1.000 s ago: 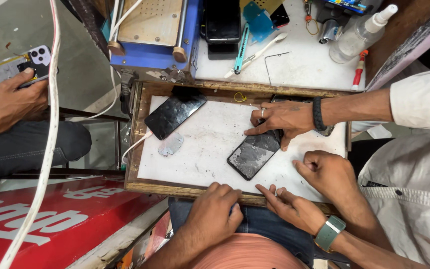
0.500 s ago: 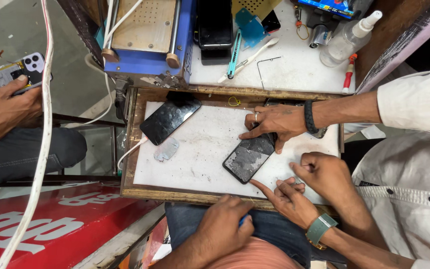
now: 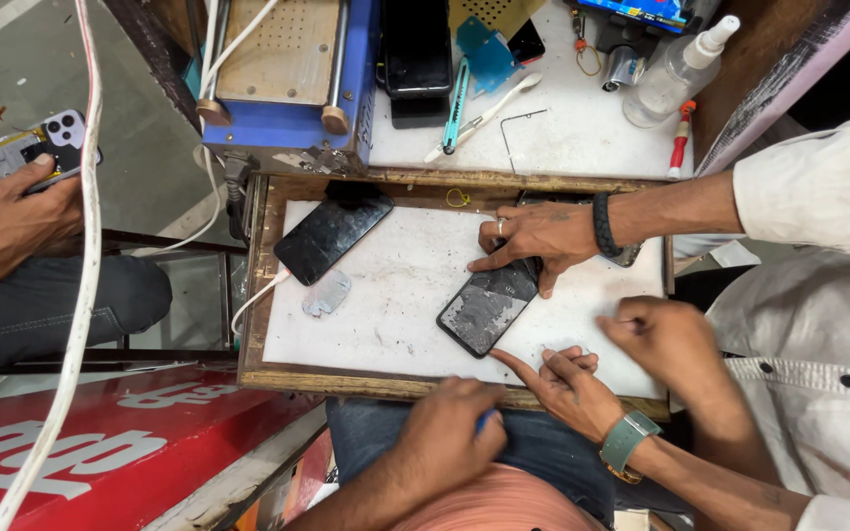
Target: The person repairs a smartphone with a shattered screen at a repair bench. They peel the broken glass off the display, clean the surface, open the phone's back cover, disconnect and remove the battery, and use a screwdriver on internal components.
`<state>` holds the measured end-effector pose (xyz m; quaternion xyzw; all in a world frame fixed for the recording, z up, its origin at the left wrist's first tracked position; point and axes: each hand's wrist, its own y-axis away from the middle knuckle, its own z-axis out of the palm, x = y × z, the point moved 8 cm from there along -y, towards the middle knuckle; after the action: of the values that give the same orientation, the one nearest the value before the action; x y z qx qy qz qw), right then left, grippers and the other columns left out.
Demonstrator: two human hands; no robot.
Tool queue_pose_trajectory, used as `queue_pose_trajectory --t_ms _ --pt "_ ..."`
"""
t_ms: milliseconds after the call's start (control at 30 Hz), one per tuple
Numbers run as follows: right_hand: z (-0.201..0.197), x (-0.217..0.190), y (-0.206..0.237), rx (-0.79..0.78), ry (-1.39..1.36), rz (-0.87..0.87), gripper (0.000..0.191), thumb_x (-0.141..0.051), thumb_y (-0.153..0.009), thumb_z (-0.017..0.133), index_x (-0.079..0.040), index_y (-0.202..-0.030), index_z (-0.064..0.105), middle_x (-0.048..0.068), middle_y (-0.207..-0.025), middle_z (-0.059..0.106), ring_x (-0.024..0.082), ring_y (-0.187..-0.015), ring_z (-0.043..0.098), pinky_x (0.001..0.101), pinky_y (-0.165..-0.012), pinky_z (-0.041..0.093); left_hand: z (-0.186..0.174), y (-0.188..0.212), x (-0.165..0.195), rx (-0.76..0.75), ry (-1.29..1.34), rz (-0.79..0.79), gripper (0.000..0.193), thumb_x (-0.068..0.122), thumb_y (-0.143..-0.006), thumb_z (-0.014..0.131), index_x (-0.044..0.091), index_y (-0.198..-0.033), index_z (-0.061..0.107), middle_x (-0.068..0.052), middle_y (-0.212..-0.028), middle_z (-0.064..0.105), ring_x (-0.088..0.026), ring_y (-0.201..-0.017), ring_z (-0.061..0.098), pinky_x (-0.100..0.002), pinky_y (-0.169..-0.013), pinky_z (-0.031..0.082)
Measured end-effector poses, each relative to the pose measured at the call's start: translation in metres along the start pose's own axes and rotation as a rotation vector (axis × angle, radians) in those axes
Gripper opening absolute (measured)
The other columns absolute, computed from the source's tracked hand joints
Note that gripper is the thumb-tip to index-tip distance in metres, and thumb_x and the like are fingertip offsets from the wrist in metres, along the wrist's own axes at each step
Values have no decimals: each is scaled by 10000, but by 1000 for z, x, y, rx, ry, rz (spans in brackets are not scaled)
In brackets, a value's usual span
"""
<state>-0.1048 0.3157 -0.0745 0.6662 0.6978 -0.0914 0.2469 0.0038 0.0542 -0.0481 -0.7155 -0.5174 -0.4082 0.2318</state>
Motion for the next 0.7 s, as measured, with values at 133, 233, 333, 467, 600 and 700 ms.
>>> queue_pose_trajectory --t_ms 133,233,333,467,600,700 --pt "-9 29 4 -51 151 167 488 -438 -917 787 -2 -718 694 151 -657 608 310 -511 592 405 -584 512 0 -4 -10 29 -48 -48 400 165 -834 650 -29 -1180 700 -200 -1001 700 -378 -986 649 -481 -863 536" --pt "-6 9 2 36 56 -86 335 -419 -805 794 -103 -711 735 60 -605 650 199 -498 605 364 -521 513 29 9 7 -107 14 7 292 163 -832 643 35 -1071 751 -177 -994 714 -369 -1002 659 -479 -895 538" --pt "2 16 -4 -78 195 5 317 -390 -877 760 -109 -736 723 18 -611 624 146 -519 572 319 -533 490 58 26 31 -439 111 178 320 198 -905 661 17 -1160 728 -204 -1006 685 -383 -1014 638 -488 -909 530" --pt "1 -12 4 -13 -73 -240 306 -315 -916 736 -90 -720 673 -22 -626 568 102 -555 499 289 -525 422 -3 13 1 -70 -32 44 246 168 -820 674 60 -1020 770 -167 -974 717 -369 -967 652 -489 -876 522" --pt "-8 21 9 85 -525 -90 316 -241 -954 713 -70 -704 622 -61 -641 511 57 -592 425 259 -518 353 -92 9 -40 327 -311 -116 176 154 -813 681 80 -956 751 -125 -981 717 -342 -969 659 -447 -839 538" --pt "-21 54 1 199 -777 -39 337 -185 -983 695 -55 -692 584 -91 -652 469 23 -619 370 236 -513 301 -146 22 -59 563 -546 -196 203 228 -837 697 84 -978 728 -120 -1036 700 -349 -1007 644 -460 -870 530"
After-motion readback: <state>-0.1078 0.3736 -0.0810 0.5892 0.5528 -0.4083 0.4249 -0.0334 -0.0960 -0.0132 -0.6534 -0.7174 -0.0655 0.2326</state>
